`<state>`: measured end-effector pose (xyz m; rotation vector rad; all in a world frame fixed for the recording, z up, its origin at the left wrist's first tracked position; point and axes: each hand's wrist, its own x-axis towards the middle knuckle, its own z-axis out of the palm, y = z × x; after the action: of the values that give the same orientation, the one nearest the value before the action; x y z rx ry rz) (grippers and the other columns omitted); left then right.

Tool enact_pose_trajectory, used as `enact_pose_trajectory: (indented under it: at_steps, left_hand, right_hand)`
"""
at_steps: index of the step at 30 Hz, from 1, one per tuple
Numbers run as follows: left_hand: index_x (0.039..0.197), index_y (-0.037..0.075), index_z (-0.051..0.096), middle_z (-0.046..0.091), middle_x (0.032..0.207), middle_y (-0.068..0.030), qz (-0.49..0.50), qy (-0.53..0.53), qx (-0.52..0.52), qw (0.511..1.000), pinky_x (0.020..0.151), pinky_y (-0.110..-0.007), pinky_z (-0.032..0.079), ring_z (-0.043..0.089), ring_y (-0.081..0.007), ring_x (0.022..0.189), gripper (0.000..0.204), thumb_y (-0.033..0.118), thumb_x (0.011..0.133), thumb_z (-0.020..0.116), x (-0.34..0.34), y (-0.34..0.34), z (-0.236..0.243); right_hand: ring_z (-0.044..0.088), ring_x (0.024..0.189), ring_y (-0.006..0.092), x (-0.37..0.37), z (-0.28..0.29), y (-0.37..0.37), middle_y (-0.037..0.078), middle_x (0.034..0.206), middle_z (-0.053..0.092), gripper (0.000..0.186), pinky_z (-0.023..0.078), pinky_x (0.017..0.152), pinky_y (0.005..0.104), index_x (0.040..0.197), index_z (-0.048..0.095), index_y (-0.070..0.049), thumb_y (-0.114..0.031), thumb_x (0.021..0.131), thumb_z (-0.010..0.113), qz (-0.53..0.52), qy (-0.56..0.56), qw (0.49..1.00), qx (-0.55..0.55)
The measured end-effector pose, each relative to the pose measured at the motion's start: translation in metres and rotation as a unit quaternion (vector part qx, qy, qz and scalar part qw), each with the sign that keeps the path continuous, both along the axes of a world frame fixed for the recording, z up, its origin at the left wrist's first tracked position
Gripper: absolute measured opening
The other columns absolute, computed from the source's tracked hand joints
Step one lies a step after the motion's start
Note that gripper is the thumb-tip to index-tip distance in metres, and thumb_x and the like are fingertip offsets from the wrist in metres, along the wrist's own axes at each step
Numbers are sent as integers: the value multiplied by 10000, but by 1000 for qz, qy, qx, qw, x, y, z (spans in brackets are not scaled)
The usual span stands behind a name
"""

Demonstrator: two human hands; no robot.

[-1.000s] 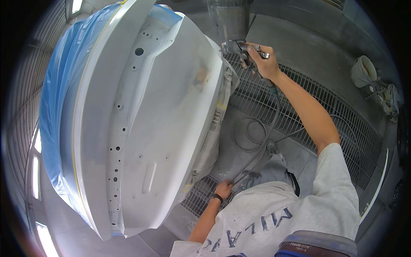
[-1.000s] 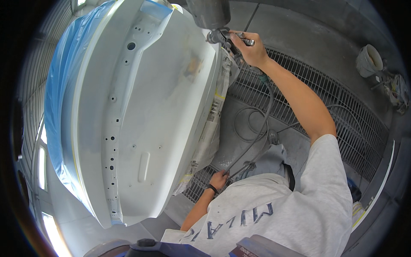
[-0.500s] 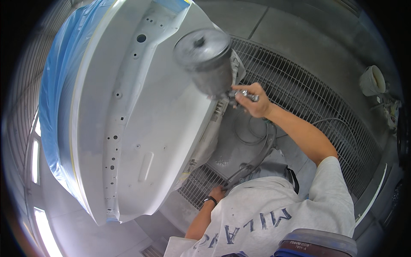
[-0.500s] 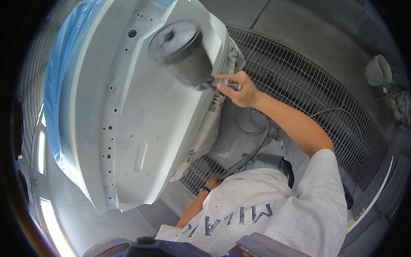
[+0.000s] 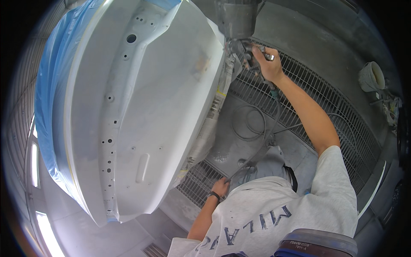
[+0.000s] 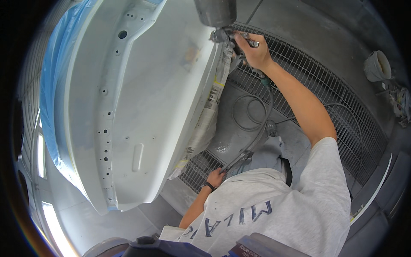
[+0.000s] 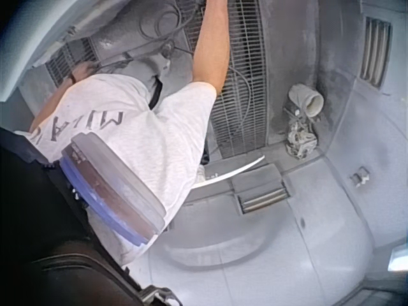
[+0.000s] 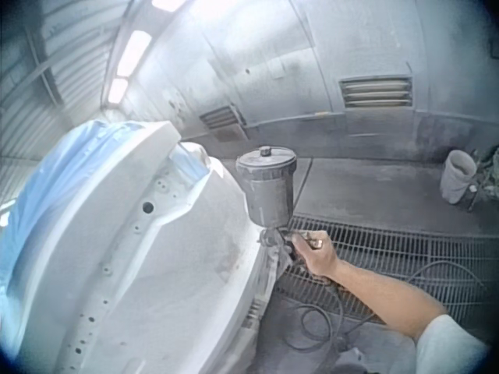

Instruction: The person uses a spray gun to apply white paint to a car hood and a long trim piece inside a paint booth. The hood is partially masked with blue plastic and yellow tape. The person moves the spray gun in steady passes across the surfaces and briefly adjusts the masking tape on the hood.

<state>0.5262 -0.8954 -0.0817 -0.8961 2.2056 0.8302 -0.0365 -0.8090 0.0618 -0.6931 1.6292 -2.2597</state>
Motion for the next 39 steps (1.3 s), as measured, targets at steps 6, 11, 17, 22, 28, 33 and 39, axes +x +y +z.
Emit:
enact_pose_trajectory:
  at_steps: [6, 11, 17, 22, 28, 33, 39]
  left_hand:
    - [1134, 1, 646, 673, 1108, -273, 6, -51, 20, 998, 933, -521, 488, 617, -460, 1082, 375, 303, 918, 590, 2, -7, 2]
    - [1153, 33, 657, 676, 1127, -267, -41, -90, 15, 995, 943, -509, 497, 625, -445, 1093, 366, 299, 912, 587, 21, -5, 5]
    - [1163, 53, 654, 681, 1113, -262, -70, -99, 20, 992, 942, -513, 494, 628, -445, 1089, 352, 287, 905, 608, 10, 0, 2]
    - [1162, 45, 642, 691, 1070, -258, -13, -64, 24, 998, 919, -514, 499, 635, -446, 1059, 358, 291, 904, 618, -19, 7, 10]
    - [1152, 38, 642, 692, 1056, -260, 26, -71, 31, 997, 909, -520, 494, 636, -445, 1050, 345, 284, 912, 610, -38, 13, 16]
    - [1158, 37, 643, 679, 1084, -276, 26, -47, 20, 998, 916, -524, 489, 627, -454, 1064, 361, 306, 924, 593, -38, 11, 8]
    - [1167, 61, 663, 689, 1077, -260, 11, -78, -19, 997, 927, -506, 501, 637, -434, 1065, 371, 322, 916, 581, 8, -6, -11]
  right_hand:
    - [539, 480, 41, 19, -2, 1, -12, 643, 631, 390, 407, 408, 214, 1168, 707, 2, -339, 993, 637, -35, 1, 998, 60]
    - [546, 481, 46, 64, 1, 14, 8, 666, 660, 370, 403, 414, 211, 1237, 679, -6, -290, 1010, 607, 134, -32, 990, 19]
    - [583, 519, 54, 66, 4, 18, 29, 691, 686, 413, 444, 408, 224, 1266, 669, -17, -335, 1013, 593, 241, -28, 970, 30]
    - [541, 486, 43, 20, -4, 16, 15, 657, 661, 363, 414, 398, 220, 1088, 733, -40, -359, 1027, 570, 133, -53, 988, 48]
    - [594, 525, 99, -42, -35, 17, 32, 671, 685, 439, 455, 440, 245, 892, 719, -12, -429, 988, 620, 26, -50, 997, 49]
    - [570, 507, 101, -52, -40, 24, 20, 664, 648, 440, 440, 459, 252, 999, 729, -13, -442, 979, 632, -87, -29, 989, 118]
    - [649, 697, 98, 6, -17, 55, 37, 838, 703, 433, 507, 508, 255, 1255, 665, -28, -381, 1017, 586, -50, -123, 989, 68]
